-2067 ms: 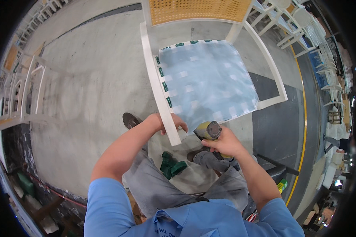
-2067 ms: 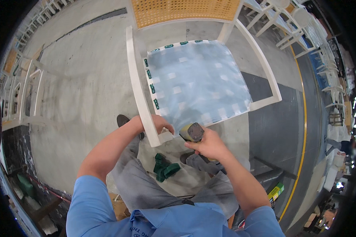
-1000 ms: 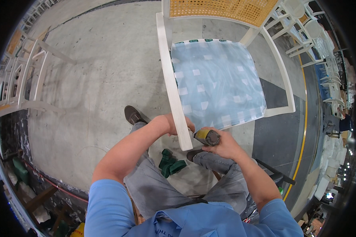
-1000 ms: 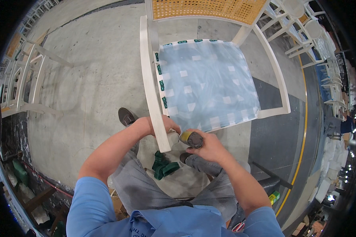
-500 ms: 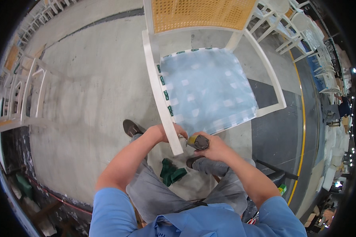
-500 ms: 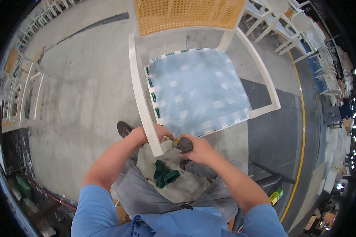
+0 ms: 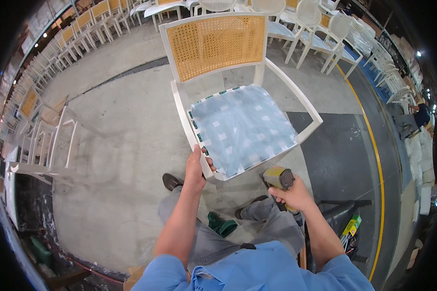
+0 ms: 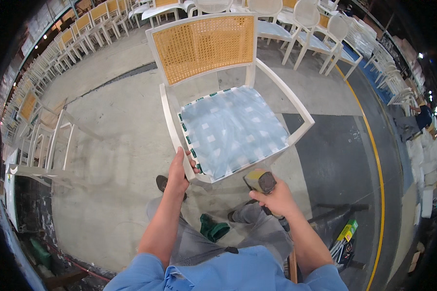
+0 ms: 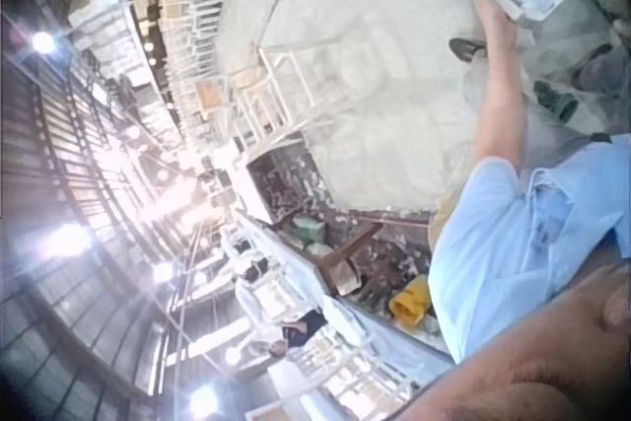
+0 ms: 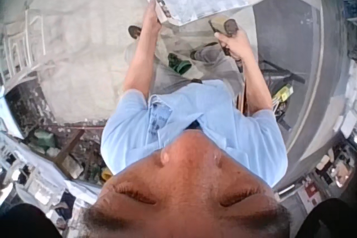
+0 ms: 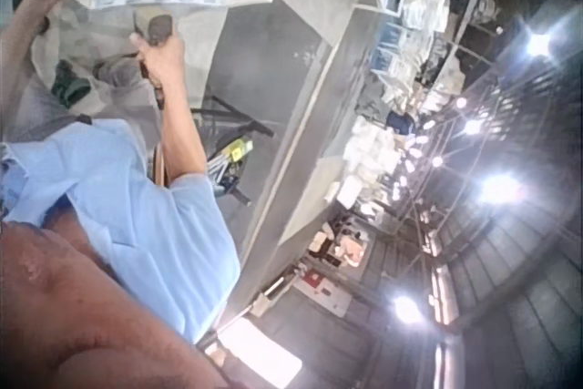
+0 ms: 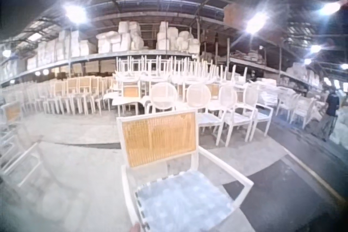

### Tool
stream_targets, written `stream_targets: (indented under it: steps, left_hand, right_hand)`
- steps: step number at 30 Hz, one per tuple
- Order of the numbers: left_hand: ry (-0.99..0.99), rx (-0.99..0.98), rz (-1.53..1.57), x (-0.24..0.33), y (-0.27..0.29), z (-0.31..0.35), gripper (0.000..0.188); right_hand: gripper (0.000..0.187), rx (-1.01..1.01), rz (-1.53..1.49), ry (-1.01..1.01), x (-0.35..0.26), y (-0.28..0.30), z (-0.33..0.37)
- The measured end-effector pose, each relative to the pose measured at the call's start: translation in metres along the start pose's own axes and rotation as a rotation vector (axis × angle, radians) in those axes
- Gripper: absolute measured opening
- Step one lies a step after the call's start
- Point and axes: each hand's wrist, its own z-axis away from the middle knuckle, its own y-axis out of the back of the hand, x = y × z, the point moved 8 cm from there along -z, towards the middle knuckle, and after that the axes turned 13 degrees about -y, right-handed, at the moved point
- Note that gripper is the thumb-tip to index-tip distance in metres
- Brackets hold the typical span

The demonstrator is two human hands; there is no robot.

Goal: The person staples a light blue fabric to the underside of a white chair seat using a handheld staple gun, then removes the fabric and staples green webbing straps across the seat frame. The person works on the floor in a warehouse-like area with many similar chairs.

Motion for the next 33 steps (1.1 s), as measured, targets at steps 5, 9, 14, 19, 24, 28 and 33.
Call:
stream_targets:
  steps: [5, 9, 14, 19, 24, 28, 33]
  left_hand:
    - [0.048, 0.169, 0.018, -0.025, -0.003, 0.035, 0.06]
    - [0.034, 0.186, 0.178, -0.037, 0.008, 0.086, 0.066]
    - [0.056, 0.137, 0.139, -0.047, 0.016, 0.148, 0.074]
    - [-0.003, 0.189, -0.241, -0.049, 0.07, 0.114, 0.068]
    - [0.112, 0.143, -0.613, -0.111, 0.074, 0.069, 0.078]
    - [0.028, 0.036, -0.748, -0.138, 0.064, 0.058, 0.083]
    - [-0.065, -0.208, -0.623, -0.147, 0.064, 0.056, 0.083]
  right_hand:
    - [0.071, 0.03, -0.165, 0.103, 0.007, 0.034, 0.055]
    - [0.071, 0.017, -0.241, 0.129, 0.013, 0.057, 0.079]
    - [0.071, 0.023, -0.168, 0.122, 0.036, 0.069, 0.077]
    - [0.073, -0.005, -0.046, 0.115, 0.019, 0.052, 0.049]
    - [0.073, -0.038, -0.004, 0.14, -0.008, 0.026, 0.024]
    - [0.074, -0.069, 0.022, 0.125, -0.017, 0.019, 0.017]
    - [0.074, -0.074, 0.158, 0.175, -0.018, 0.019, 0.005]
